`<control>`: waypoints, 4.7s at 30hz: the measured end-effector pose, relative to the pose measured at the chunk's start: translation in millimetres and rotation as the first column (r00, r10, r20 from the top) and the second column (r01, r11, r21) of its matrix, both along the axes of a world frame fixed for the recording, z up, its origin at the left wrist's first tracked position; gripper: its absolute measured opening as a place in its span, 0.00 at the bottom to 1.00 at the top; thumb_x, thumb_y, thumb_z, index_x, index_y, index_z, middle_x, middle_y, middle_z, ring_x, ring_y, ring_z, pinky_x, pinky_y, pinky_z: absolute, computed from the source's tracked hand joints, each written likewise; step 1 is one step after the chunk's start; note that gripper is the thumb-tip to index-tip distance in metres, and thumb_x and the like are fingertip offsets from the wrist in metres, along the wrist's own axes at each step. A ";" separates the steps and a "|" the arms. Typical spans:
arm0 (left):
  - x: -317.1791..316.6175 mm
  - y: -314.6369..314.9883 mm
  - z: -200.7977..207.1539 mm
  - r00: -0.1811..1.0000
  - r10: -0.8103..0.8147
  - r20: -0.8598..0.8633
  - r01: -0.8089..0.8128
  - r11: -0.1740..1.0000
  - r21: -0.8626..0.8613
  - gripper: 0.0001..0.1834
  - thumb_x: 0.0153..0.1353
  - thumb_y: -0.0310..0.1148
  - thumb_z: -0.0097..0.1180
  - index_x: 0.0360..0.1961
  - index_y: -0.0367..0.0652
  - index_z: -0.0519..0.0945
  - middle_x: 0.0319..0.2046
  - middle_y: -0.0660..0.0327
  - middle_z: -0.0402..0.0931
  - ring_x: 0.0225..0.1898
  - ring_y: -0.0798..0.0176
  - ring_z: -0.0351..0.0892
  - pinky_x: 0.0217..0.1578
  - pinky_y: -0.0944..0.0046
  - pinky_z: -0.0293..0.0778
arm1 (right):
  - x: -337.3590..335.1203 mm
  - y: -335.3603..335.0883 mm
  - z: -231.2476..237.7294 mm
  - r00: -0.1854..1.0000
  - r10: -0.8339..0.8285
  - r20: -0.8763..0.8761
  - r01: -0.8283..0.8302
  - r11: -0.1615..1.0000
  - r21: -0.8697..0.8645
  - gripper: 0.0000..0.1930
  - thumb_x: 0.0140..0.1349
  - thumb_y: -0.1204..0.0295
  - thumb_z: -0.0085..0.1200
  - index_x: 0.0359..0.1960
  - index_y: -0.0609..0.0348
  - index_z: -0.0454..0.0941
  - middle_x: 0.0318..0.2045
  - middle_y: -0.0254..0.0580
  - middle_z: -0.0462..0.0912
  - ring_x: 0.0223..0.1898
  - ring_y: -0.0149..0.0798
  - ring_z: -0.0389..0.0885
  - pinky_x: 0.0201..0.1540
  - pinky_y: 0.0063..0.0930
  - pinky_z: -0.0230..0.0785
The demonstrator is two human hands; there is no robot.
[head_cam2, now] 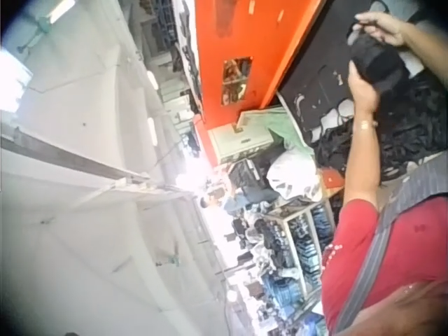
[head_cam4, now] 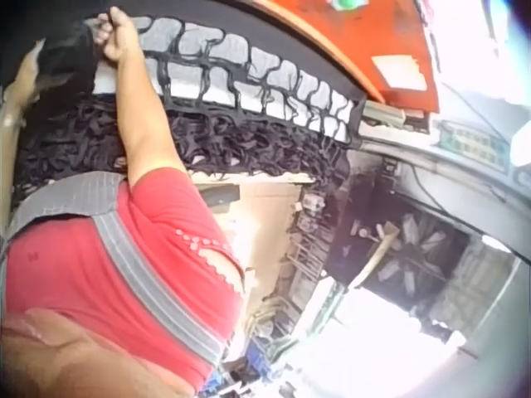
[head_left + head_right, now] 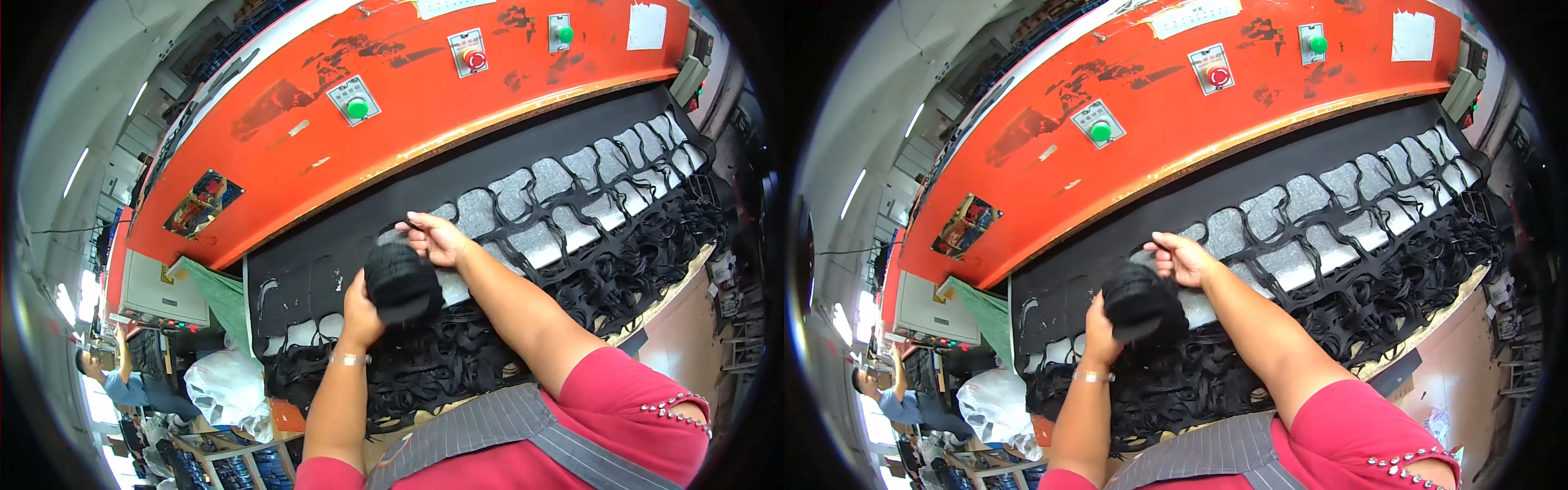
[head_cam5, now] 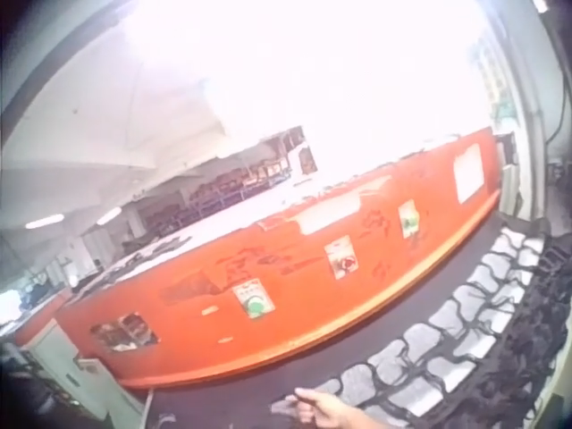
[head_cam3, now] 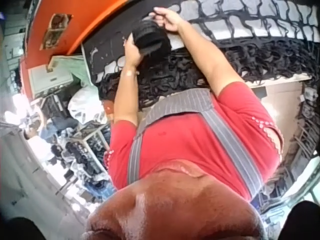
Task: Using a hydraulic press and metal dies to cut out shoe upper components from sheets of material.
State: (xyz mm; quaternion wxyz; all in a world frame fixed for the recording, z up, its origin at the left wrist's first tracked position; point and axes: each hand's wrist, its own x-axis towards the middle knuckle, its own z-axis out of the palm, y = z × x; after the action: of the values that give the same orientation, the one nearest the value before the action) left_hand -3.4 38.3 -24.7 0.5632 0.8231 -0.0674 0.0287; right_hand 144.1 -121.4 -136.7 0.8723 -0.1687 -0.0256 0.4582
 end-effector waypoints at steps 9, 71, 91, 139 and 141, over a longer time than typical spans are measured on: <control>-76.4 137.6 67.5 0.945 0.299 0.135 -0.289 0.953 -0.090 0.36 0.60 0.27 0.52 0.69 0.40 0.55 0.51 0.50 0.75 0.54 0.51 0.76 0.58 0.56 0.72 | -33.0 52.0 30.1 0.385 0.222 0.896 0.914 0.041 -0.403 0.30 0.57 0.58 0.61 0.55 0.68 0.70 0.44 0.54 0.77 0.46 0.50 0.76 0.50 0.40 0.69; 2.8 259.6 -59.2 0.948 -0.174 -0.267 0.057 0.918 -0.394 0.41 0.36 0.16 0.71 0.56 0.39 0.70 0.47 0.60 0.77 0.52 0.62 0.75 0.58 0.62 0.68 | -90.4 236.4 5.4 0.978 -0.207 0.033 0.201 0.881 -0.428 0.12 0.65 0.68 0.44 0.37 0.59 0.81 0.39 0.47 0.85 0.35 0.44 0.84 0.46 0.42 0.77; -139.2 363.9 -15.3 0.927 0.114 0.357 -0.325 0.719 0.614 0.41 0.34 0.31 0.75 0.54 0.45 0.70 0.44 0.51 0.72 0.50 0.44 0.72 0.52 0.53 0.70 | -103.3 312.2 34.9 0.699 0.077 0.711 0.712 0.009 -0.702 0.31 0.56 0.58 0.60 0.55 0.71 0.70 0.51 0.56 0.75 0.53 0.51 0.74 0.55 0.42 0.68; -185.4 417.0 5.7 0.956 -0.018 -0.293 -0.081 0.944 -0.320 0.37 0.43 0.19 0.67 0.59 0.37 0.68 0.53 0.59 0.74 0.55 0.62 0.72 0.58 0.60 0.67 | -101.6 434.4 30.9 0.792 0.423 0.441 0.509 -0.057 -0.859 0.39 0.47 0.60 0.70 0.55 0.74 0.67 0.41 0.58 0.83 0.42 0.48 0.84 0.43 0.35 0.77; -158.7 443.1 -8.9 0.907 -0.062 -0.416 -0.134 0.895 -0.425 0.39 0.43 0.18 0.68 0.59 0.37 0.68 0.52 0.61 0.75 0.54 0.64 0.73 0.59 0.61 0.67 | -119.6 444.0 35.9 0.742 0.527 0.415 0.478 0.019 -0.878 0.39 0.47 0.59 0.68 0.55 0.74 0.67 0.47 0.60 0.80 0.49 0.50 0.80 0.50 0.35 0.74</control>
State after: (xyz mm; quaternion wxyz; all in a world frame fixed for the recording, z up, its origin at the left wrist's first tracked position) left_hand -162.1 481.4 -33.6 0.7366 0.6603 0.0788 -0.1232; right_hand 24.4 322.6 -100.8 0.4018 -0.8787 -0.0113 0.2574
